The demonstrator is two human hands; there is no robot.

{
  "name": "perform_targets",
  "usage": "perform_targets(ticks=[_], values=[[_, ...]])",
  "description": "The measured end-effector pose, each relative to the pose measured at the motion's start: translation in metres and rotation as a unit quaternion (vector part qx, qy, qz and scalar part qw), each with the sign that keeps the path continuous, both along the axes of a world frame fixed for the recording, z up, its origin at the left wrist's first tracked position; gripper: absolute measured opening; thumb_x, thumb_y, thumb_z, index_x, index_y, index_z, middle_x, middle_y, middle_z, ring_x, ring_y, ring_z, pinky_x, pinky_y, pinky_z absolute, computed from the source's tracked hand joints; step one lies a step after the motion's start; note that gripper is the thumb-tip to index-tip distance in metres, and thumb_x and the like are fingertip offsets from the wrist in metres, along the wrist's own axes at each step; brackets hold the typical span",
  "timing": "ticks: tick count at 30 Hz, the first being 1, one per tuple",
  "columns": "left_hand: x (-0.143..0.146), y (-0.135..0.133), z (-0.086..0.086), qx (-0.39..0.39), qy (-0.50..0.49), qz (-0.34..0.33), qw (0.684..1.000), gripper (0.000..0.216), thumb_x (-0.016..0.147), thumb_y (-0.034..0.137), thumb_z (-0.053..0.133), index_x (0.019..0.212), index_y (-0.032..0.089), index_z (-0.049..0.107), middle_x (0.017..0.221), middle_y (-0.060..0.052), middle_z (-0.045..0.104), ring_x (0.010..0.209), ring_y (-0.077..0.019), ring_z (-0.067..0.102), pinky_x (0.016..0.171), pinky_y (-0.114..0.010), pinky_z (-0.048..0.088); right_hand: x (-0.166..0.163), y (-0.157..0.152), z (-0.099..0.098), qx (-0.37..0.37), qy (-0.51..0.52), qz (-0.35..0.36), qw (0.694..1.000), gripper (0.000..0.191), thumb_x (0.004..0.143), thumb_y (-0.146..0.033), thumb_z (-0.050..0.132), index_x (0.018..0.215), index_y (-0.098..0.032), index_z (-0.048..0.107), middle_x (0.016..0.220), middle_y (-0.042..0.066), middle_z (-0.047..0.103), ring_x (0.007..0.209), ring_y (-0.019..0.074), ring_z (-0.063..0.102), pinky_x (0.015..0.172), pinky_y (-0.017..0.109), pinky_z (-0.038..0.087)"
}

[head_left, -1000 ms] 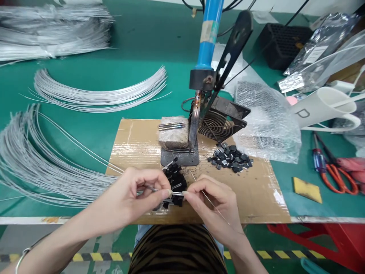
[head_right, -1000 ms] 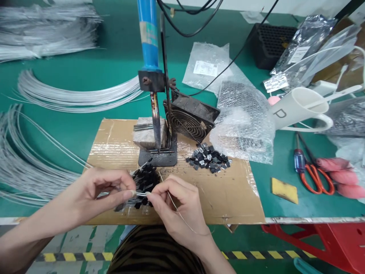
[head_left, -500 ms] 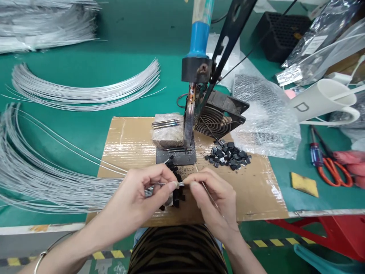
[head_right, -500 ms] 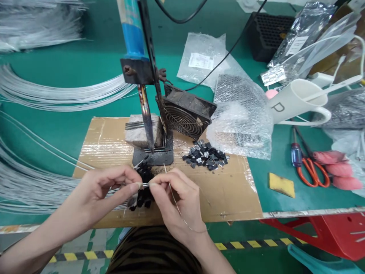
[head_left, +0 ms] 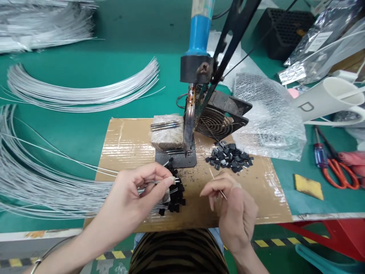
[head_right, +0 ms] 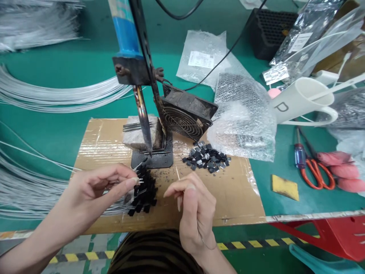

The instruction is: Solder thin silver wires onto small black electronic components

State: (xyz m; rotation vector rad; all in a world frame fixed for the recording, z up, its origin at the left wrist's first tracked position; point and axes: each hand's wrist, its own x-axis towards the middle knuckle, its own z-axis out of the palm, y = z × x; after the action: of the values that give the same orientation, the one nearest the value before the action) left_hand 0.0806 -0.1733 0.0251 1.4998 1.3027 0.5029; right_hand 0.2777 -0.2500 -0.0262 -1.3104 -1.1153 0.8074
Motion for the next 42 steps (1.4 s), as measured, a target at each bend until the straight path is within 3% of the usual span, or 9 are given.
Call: perform_targets(ticks=[6, 11, 17, 21, 24, 30, 36, 39, 42], values=[[-0.004, -0.003, -0.004, 0.014, 0.000, 0.022, 1.000, 0.018, 0.090, 0.043, 0.072, 0.084, 0.028, 0.079, 0.076, -0.002, 0.077, 0.064, -0.0180, 0.064, 0.052, -0.027, 0.047, 0.003, 0.002, 0.013, -0.049, 0.048, 0.144, 0.987, 0.065, 0.115, -0.042, 0.031, 0.076, -0.023, 0.080, 0.067, 0.003, 0.071, 0.061, 0.0162, 0.057, 0.061, 0.033, 0.044], [0.001, -0.002, -0.006, -0.014, 0.012, 0.002, 1.000, 0.024, 0.092, 0.047, 0.069, 0.084, 0.025, 0.077, 0.075, -0.004, 0.076, 0.063, -0.0189, 0.064, 0.048, -0.028, 0.039, 0.000, 0.009, 0.019, -0.015, 0.018, 0.271, 0.962, 0.062, 0.114, -0.044, 0.032, 0.084, -0.022, 0.081, 0.076, 0.003, 0.076, 0.069, 0.0165, 0.065, 0.074, 0.033, 0.052], [0.004, -0.002, -0.005, -0.029, 0.013, 0.002, 0.999, 0.029, 0.093, 0.050, 0.065, 0.085, 0.024, 0.073, 0.069, -0.004, 0.069, 0.059, -0.0172, 0.057, 0.047, -0.027, 0.036, -0.003, 0.007, 0.013, -0.006, 0.066, 0.174, 0.983, 0.057, 0.113, -0.043, 0.036, 0.090, -0.024, 0.084, 0.077, 0.005, 0.075, 0.064, 0.0174, 0.062, 0.063, 0.033, 0.049], [0.003, -0.002, -0.004, -0.035, 0.004, 0.008, 0.999, 0.029, 0.093, 0.049, 0.065, 0.083, 0.023, 0.071, 0.068, -0.002, 0.065, 0.057, -0.0151, 0.050, 0.047, -0.026, 0.033, -0.002, 0.005, 0.011, -0.054, 0.075, 0.091, 0.992, 0.053, 0.113, -0.034, 0.041, 0.083, -0.022, 0.083, 0.069, 0.003, 0.070, 0.057, 0.0140, 0.058, 0.056, 0.029, 0.044], [0.003, -0.001, -0.003, -0.036, -0.003, 0.006, 0.999, 0.030, 0.095, 0.049, 0.065, 0.081, 0.023, 0.069, 0.064, 0.000, 0.059, 0.055, -0.0136, 0.045, 0.048, -0.025, 0.032, -0.003, 0.004, 0.011, -0.068, 0.087, 0.114, 0.987, 0.058, 0.114, -0.035, 0.039, 0.079, -0.020, 0.082, 0.067, 0.003, 0.069, 0.056, 0.0129, 0.056, 0.056, 0.028, 0.043], [0.006, -0.005, -0.006, -0.042, -0.009, 0.012, 0.999, 0.027, 0.097, 0.045, 0.063, 0.086, 0.021, 0.069, 0.065, 0.001, 0.057, 0.058, -0.0126, 0.046, 0.051, -0.024, 0.032, -0.011, 0.009, 0.015, -0.018, 0.059, 0.246, 0.967, 0.061, 0.114, -0.036, 0.036, 0.078, -0.017, 0.083, 0.069, 0.005, 0.073, 0.061, 0.0128, 0.059, 0.068, 0.028, 0.049], [0.008, -0.004, -0.005, -0.030, -0.018, 0.013, 0.999, 0.028, 0.096, 0.044, 0.064, 0.083, 0.020, 0.069, 0.064, 0.000, 0.060, 0.056, -0.0115, 0.045, 0.049, -0.023, 0.030, -0.008, 0.005, 0.013, -0.025, 0.097, 0.177, 0.979, 0.056, 0.114, -0.036, 0.038, 0.085, -0.021, 0.083, 0.073, 0.003, 0.071, 0.060, 0.0113, 0.059, 0.059, 0.025, 0.046], [0.010, -0.003, -0.004, -0.030, -0.023, 0.015, 0.999, 0.026, 0.096, 0.042, 0.065, 0.084, 0.020, 0.070, 0.064, 0.000, 0.061, 0.056, -0.0114, 0.047, 0.050, -0.022, 0.033, -0.008, 0.007, 0.011, -0.075, 0.103, 0.090, 0.988, 0.042, 0.112, -0.033, 0.048, 0.089, -0.024, 0.083, 0.069, 0.000, 0.065, 0.053, 0.0083, 0.057, 0.052, 0.020, 0.046], [0.011, -0.004, -0.003, -0.033, -0.026, 0.022, 0.999, 0.026, 0.094, 0.041, 0.065, 0.083, 0.019, 0.071, 0.064, 0.000, 0.064, 0.056, -0.0118, 0.050, 0.050, -0.021, 0.037, -0.013, 0.013, 0.012, -0.133, 0.162, 0.070, 0.975, 0.024, 0.106, -0.035, 0.062, 0.101, -0.027, 0.084, 0.081, 0.000, 0.068, 0.049, 0.0055, 0.058, 0.044, 0.015, 0.049]])
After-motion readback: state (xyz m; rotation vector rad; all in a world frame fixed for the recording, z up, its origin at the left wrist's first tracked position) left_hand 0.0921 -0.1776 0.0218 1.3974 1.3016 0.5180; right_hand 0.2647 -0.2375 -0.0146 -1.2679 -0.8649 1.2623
